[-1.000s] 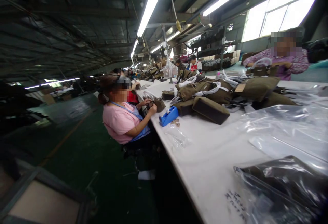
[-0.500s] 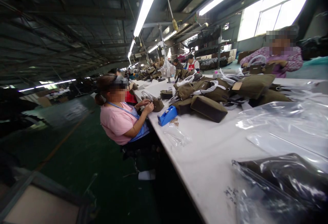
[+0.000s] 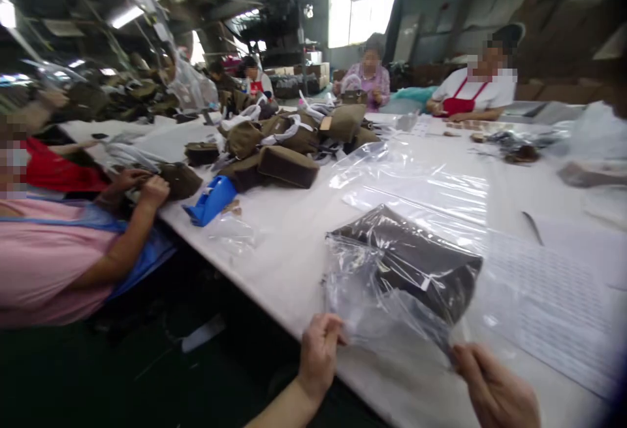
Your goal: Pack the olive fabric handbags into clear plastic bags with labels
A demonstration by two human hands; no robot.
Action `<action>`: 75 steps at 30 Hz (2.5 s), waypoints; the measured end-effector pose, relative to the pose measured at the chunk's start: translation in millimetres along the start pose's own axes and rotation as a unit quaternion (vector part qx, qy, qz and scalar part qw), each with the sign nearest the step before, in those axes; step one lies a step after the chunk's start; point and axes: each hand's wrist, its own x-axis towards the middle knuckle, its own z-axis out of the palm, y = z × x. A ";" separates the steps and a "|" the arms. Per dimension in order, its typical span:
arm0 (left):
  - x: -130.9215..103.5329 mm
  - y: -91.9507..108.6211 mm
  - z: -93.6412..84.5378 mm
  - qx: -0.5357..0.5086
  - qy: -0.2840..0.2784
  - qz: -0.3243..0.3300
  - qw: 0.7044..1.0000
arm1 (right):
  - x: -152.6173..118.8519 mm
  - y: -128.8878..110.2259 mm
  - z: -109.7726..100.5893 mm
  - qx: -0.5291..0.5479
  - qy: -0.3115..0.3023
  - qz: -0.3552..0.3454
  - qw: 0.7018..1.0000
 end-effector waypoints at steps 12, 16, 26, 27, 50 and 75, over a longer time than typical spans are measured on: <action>-7.6 -4.8 -37.3 -0.020 0.028 0.030 0.999 | -20.3 -12.7 8.8 0.048 0.120 -0.139 0.982; -6.8 1.5 -48.7 0.035 0.039 0.104 0.993 | -20.5 -19.7 -8.9 -0.012 0.160 -0.195 0.968; -6.1 -10.7 -49.6 0.126 0.101 0.121 0.979 | -4.4 -11.6 36.0 -0.029 -0.079 0.013 0.996; -9.2 -2.2 -47.6 0.131 0.129 0.221 0.958 | -5.5 -12.8 36.6 -0.027 -0.078 0.009 0.997; 113.5 80.1 -32.4 -0.224 -0.010 0.052 0.973 | -15.2 -8.3 46.9 0.049 -0.011 -0.035 0.998; 67.7 52.2 -16.1 0.079 0.159 0.423 0.889 | 0.7 -4.3 59.6 -0.036 -0.043 0.003 0.998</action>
